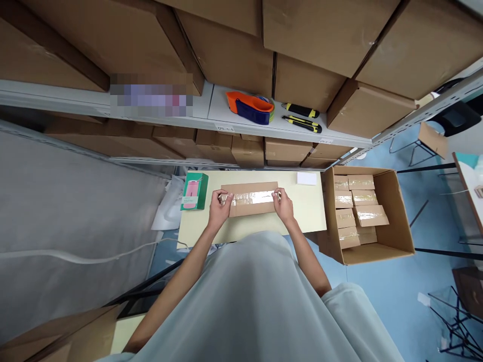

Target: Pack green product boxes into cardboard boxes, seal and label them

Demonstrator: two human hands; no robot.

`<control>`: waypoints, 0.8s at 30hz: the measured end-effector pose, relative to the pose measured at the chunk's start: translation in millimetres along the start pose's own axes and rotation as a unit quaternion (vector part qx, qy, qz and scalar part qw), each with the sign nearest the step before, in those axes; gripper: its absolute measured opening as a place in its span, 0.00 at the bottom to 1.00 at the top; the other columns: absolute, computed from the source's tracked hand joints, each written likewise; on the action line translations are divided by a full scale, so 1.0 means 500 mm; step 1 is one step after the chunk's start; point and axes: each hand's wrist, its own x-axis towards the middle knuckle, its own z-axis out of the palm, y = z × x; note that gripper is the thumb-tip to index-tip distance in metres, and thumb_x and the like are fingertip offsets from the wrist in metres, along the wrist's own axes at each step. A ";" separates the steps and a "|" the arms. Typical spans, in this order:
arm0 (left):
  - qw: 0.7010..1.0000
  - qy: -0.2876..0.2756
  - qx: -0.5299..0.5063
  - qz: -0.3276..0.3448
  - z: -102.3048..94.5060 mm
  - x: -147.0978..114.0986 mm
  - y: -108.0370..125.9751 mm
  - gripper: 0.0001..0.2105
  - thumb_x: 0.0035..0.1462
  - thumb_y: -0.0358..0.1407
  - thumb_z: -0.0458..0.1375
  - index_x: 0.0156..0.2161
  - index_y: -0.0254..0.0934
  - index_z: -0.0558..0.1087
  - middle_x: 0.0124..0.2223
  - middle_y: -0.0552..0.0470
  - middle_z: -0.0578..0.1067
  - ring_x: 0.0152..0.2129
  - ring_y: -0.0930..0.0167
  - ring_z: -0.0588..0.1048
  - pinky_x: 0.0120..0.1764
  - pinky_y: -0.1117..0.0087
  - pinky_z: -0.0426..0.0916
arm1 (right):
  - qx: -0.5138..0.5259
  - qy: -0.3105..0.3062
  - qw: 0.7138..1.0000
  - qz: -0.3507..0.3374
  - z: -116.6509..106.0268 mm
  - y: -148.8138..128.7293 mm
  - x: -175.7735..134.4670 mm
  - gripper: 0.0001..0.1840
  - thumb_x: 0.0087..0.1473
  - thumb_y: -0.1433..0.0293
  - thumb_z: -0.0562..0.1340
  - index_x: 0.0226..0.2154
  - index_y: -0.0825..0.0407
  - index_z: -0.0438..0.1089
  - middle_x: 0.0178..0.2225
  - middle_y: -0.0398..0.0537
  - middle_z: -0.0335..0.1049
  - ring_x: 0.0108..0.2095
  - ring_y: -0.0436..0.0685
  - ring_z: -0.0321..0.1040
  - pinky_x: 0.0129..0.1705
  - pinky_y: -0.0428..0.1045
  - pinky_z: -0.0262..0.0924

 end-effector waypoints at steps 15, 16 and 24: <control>0.997 0.000 -0.070 0.038 0.039 -0.009 -0.035 0.18 0.64 0.54 0.62 0.47 0.43 0.70 0.46 0.48 0.77 0.45 0.62 0.75 0.52 0.61 0.70 | 0.034 0.051 0.998 0.020 0.001 0.034 -0.065 0.24 0.72 0.44 0.50 0.48 0.44 0.66 0.50 0.53 0.80 0.47 0.63 0.80 0.49 0.54 0.71; 0.997 0.005 -0.072 0.036 0.042 -0.005 -0.034 0.18 0.64 0.54 0.62 0.47 0.42 0.70 0.47 0.47 0.76 0.45 0.62 0.75 0.52 0.61 0.70 | 0.030 0.050 0.998 0.018 -0.001 0.033 -0.053 0.24 0.71 0.44 0.50 0.48 0.44 0.66 0.50 0.54 0.81 0.47 0.64 0.81 0.49 0.54 0.71; 0.997 0.031 -0.064 0.041 0.058 -0.005 -0.033 0.17 0.66 0.53 0.62 0.48 0.43 0.69 0.48 0.47 0.77 0.46 0.62 0.75 0.54 0.60 0.70 | 0.038 0.027 0.999 0.002 -0.021 0.036 -0.013 0.23 0.71 0.44 0.51 0.48 0.43 0.66 0.50 0.53 0.81 0.51 0.65 0.82 0.50 0.55 0.72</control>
